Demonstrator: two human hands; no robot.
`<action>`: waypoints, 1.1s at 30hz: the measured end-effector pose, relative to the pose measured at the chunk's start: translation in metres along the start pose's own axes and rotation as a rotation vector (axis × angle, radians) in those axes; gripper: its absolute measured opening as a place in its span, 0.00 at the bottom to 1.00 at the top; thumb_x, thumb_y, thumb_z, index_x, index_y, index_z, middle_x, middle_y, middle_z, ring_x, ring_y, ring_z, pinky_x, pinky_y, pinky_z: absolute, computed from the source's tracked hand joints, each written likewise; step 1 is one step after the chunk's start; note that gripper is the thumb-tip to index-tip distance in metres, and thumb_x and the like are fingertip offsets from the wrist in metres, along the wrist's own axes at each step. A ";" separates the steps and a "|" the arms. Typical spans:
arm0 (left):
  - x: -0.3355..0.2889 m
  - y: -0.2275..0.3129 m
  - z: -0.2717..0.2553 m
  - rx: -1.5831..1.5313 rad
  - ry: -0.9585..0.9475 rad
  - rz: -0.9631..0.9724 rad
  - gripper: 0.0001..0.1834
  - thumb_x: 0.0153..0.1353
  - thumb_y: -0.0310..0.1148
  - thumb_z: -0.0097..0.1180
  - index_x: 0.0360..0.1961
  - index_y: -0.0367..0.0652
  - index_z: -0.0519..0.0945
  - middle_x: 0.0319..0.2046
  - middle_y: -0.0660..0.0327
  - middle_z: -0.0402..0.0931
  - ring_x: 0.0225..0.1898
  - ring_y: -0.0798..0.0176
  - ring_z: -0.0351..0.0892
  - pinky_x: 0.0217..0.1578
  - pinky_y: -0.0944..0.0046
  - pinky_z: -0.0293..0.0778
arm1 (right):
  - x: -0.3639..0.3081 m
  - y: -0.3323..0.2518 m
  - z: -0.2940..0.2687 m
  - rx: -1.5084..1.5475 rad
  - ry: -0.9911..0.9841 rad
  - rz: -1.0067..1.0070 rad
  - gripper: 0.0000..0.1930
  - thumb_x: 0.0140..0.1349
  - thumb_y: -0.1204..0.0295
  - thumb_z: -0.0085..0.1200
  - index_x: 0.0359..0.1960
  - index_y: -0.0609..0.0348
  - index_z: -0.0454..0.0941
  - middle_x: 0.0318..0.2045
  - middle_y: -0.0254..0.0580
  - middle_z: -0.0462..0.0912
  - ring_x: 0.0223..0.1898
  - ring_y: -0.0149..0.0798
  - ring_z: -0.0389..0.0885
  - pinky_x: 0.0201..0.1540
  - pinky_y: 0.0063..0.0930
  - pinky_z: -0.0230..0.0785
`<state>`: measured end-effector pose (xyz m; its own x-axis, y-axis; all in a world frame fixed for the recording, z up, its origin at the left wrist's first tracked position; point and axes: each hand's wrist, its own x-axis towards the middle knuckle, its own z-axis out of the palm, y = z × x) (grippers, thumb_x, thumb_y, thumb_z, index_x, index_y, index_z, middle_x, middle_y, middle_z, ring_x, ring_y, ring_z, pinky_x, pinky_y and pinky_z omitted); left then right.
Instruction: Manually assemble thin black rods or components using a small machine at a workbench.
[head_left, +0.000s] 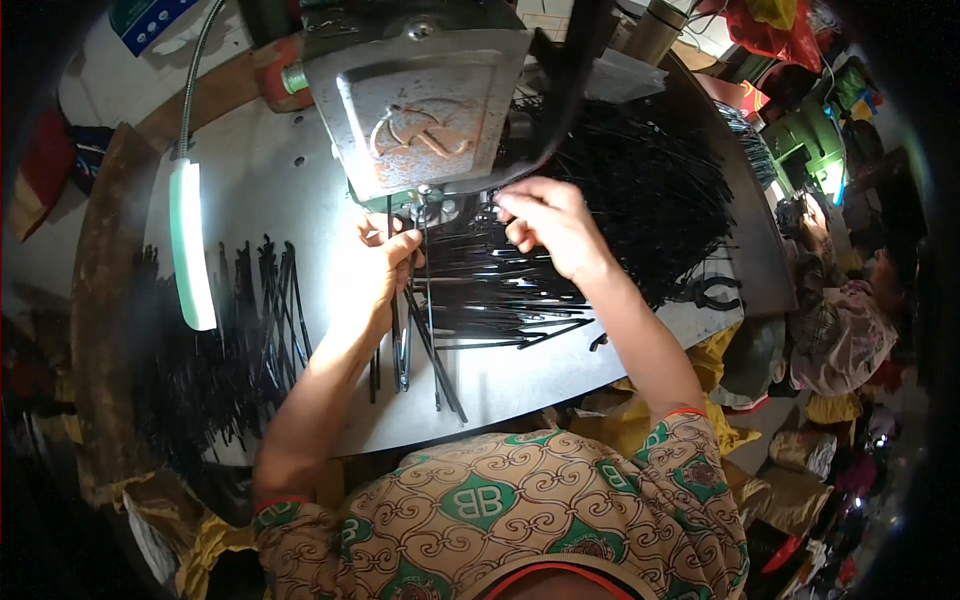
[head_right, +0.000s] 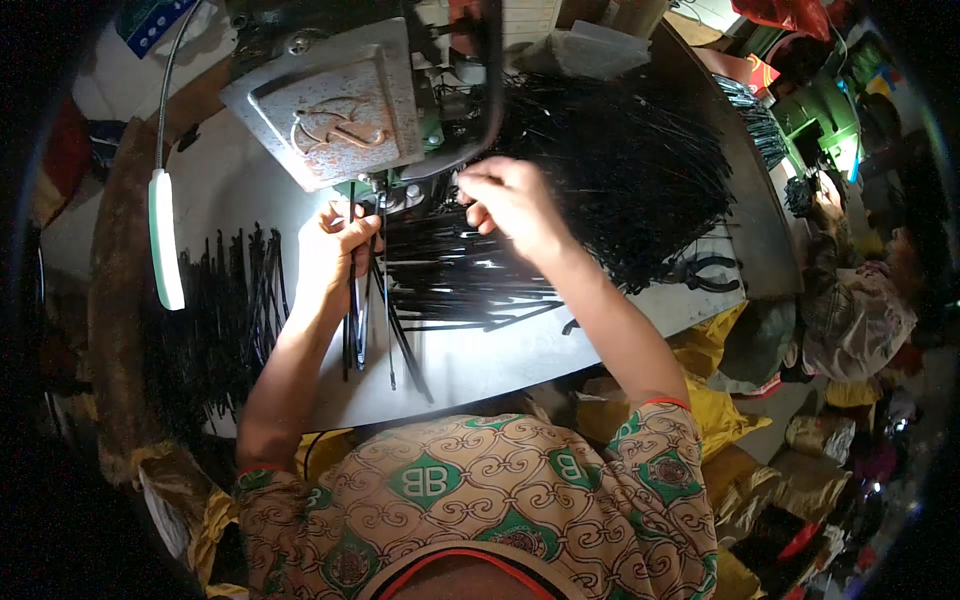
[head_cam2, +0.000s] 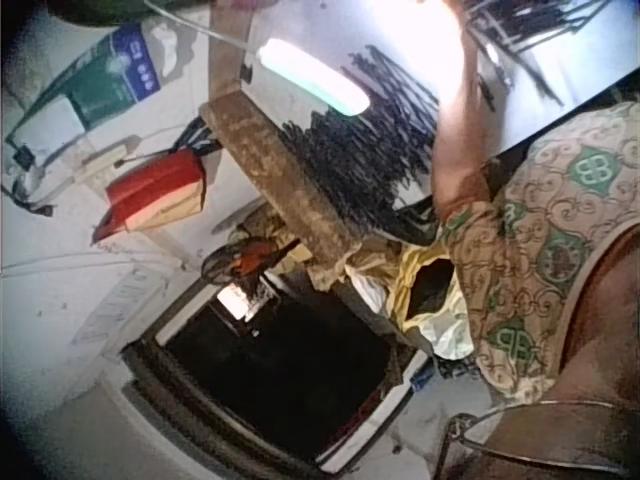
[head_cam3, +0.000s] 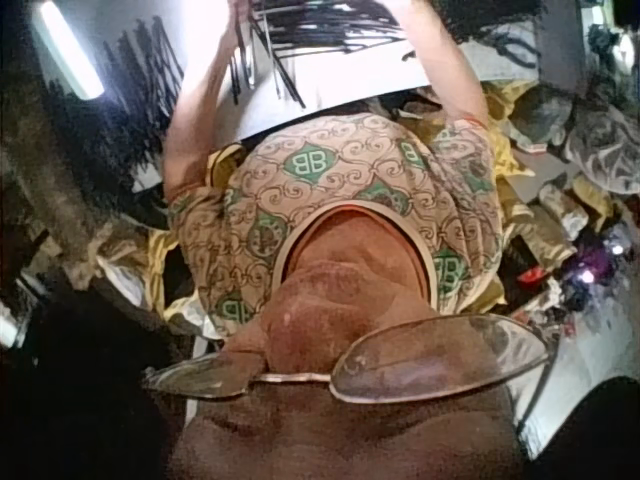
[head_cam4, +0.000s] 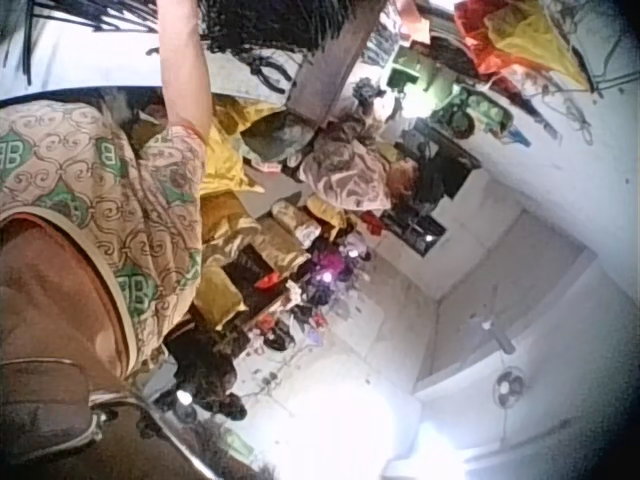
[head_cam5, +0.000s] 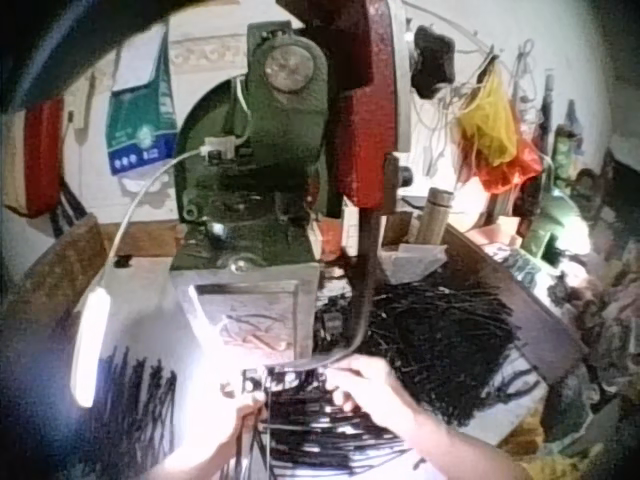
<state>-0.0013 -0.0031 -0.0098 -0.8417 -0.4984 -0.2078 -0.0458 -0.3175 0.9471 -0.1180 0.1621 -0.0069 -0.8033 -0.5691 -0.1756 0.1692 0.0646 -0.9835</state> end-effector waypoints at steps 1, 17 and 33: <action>0.000 0.002 -0.003 -0.020 -0.045 0.024 0.10 0.45 0.21 0.54 0.26 0.41 0.65 0.13 0.64 0.65 0.11 0.73 0.63 0.10 0.77 0.56 | 0.001 -0.001 -0.010 -0.007 0.014 -0.040 0.07 0.54 0.73 0.49 0.30 0.66 0.74 0.22 0.36 0.74 0.17 0.23 0.70 0.15 0.11 0.62; -0.030 0.001 0.001 1.552 -0.257 0.807 0.05 0.43 0.24 0.48 0.25 0.41 0.71 0.25 0.55 0.67 0.31 0.55 0.69 0.32 0.59 0.67 | 0.011 -0.008 -0.037 -1.303 -0.050 -0.364 0.08 0.50 0.74 0.48 0.32 0.60 0.76 0.33 0.45 0.75 0.41 0.44 0.74 0.44 0.34 0.64; -0.004 -0.023 0.003 1.472 -0.212 0.863 0.03 0.43 0.23 0.48 0.23 0.39 0.71 0.26 0.57 0.66 0.29 0.56 0.69 0.29 0.60 0.66 | -0.008 -0.024 -0.022 -1.753 -0.078 -0.392 0.07 0.49 0.80 0.44 0.30 0.66 0.73 0.32 0.52 0.74 0.34 0.48 0.76 0.36 0.36 0.70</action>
<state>0.0009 0.0085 -0.0296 -0.9318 0.0322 0.3617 0.1088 0.9750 0.1936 -0.1282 0.1834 0.0176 -0.6089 -0.7932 0.0068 -0.7859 0.6043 0.1313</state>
